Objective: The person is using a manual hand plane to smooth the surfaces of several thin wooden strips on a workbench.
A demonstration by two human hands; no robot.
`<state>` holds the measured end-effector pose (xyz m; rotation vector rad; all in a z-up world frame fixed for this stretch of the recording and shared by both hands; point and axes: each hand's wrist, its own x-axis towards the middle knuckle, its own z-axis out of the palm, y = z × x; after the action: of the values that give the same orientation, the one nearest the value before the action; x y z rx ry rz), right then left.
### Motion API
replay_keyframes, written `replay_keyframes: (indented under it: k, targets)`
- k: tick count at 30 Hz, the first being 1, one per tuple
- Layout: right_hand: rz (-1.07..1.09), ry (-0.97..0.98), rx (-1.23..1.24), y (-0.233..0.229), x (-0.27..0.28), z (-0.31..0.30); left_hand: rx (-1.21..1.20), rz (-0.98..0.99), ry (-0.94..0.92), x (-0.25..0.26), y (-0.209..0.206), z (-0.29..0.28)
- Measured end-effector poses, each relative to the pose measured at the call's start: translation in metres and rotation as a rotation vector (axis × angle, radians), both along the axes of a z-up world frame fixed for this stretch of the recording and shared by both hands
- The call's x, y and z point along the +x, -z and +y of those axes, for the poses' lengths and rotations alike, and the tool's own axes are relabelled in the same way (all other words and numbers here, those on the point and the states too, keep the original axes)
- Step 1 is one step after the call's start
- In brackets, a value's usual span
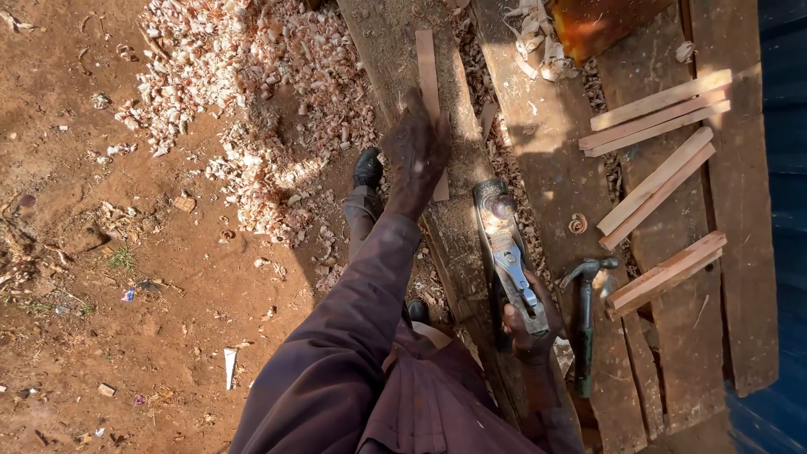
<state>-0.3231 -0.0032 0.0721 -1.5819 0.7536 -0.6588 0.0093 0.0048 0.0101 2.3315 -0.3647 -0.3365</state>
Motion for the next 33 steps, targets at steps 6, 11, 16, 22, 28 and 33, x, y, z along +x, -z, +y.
replay_keyframes:
  k: [6,11,16,22,28,33]
  targets:
    - [0.197,-0.023,-0.064,-0.007,0.001,0.001,-0.112,-0.201,0.009,-0.005,0.028,-0.010]
    - [0.173,-0.018,-0.021,-0.008,0.007,-0.001,0.000,-0.229,0.104,0.023,0.035,-0.018]
    - [0.184,0.002,-0.033,-0.009,0.013,-0.002,0.018,-0.267,0.171,0.034,0.043,-0.015]
    - [0.219,-0.016,-0.022,-0.026,0.022,-0.006,-0.082,-0.497,-0.197,0.053,0.054,-0.010]
    - [0.119,0.054,0.152,-0.065,0.061,-0.008,-0.294,-0.122,-0.384,0.074,0.056,-0.014]
    - [0.102,-0.098,-0.062,-0.062,0.106,-0.022,-0.577,0.211,-0.394,0.070,0.018,-0.013]
